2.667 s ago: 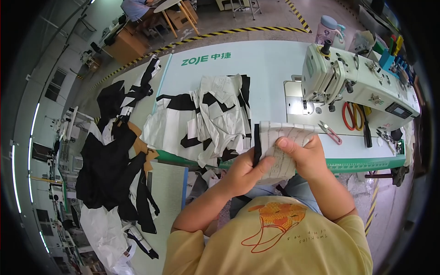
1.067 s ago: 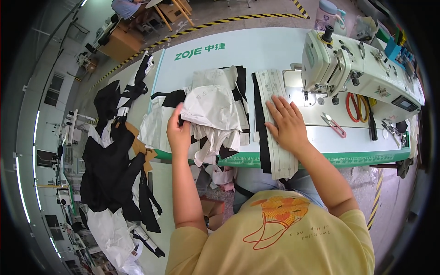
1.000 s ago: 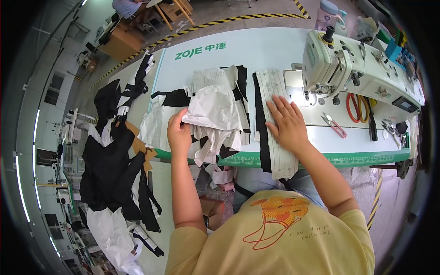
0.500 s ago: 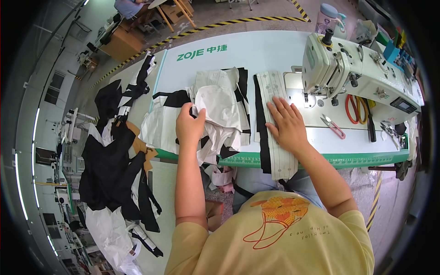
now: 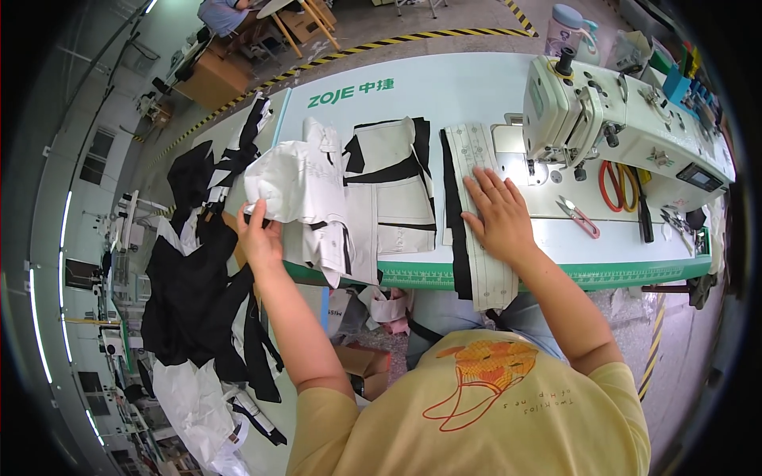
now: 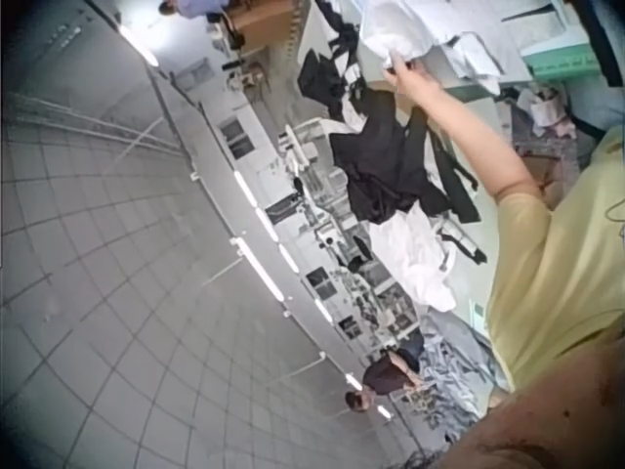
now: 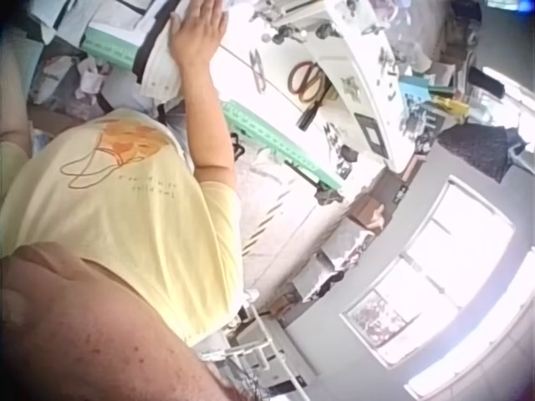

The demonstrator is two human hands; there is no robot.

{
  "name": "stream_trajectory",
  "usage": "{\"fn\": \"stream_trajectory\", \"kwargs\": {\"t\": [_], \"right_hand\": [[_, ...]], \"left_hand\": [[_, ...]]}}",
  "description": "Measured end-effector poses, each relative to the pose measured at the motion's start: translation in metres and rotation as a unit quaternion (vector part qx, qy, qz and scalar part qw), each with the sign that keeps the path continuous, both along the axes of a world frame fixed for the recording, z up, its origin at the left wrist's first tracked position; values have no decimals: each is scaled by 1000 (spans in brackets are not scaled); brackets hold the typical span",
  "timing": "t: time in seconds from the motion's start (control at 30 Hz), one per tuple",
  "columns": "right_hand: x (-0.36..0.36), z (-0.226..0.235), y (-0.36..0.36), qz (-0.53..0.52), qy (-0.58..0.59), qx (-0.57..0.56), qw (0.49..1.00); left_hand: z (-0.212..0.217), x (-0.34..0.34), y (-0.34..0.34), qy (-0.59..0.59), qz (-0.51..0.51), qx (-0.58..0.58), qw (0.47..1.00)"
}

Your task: Sorting and organizing various black and white fabric pieces at a sewing workstation in a garment factory.

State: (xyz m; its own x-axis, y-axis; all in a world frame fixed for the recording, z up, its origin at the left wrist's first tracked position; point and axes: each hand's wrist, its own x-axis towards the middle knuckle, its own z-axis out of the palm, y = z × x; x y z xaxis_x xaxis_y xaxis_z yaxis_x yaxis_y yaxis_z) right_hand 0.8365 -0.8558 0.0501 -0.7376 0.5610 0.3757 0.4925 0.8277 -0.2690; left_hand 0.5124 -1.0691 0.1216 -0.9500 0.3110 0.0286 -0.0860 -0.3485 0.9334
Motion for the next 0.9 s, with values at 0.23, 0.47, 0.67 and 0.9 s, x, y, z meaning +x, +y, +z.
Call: {"fn": "stream_trajectory", "kwargs": {"t": [0.23,0.47,0.67,0.9], "right_hand": [[1,1,1,-3,-10,-6,1000],[1,2,0,-4,-9,-12,1000],[0,2,-1,0,-1,-10,1000],[1,1,-1,0,1,-5,1000]], "left_hand": [[19,-46,-39,66,67,-92,991],[51,-54,-55,99,86,-137,982],[60,-43,-50,134,60,-130,981],[74,-15,-29,214,59,-163,961]]}}
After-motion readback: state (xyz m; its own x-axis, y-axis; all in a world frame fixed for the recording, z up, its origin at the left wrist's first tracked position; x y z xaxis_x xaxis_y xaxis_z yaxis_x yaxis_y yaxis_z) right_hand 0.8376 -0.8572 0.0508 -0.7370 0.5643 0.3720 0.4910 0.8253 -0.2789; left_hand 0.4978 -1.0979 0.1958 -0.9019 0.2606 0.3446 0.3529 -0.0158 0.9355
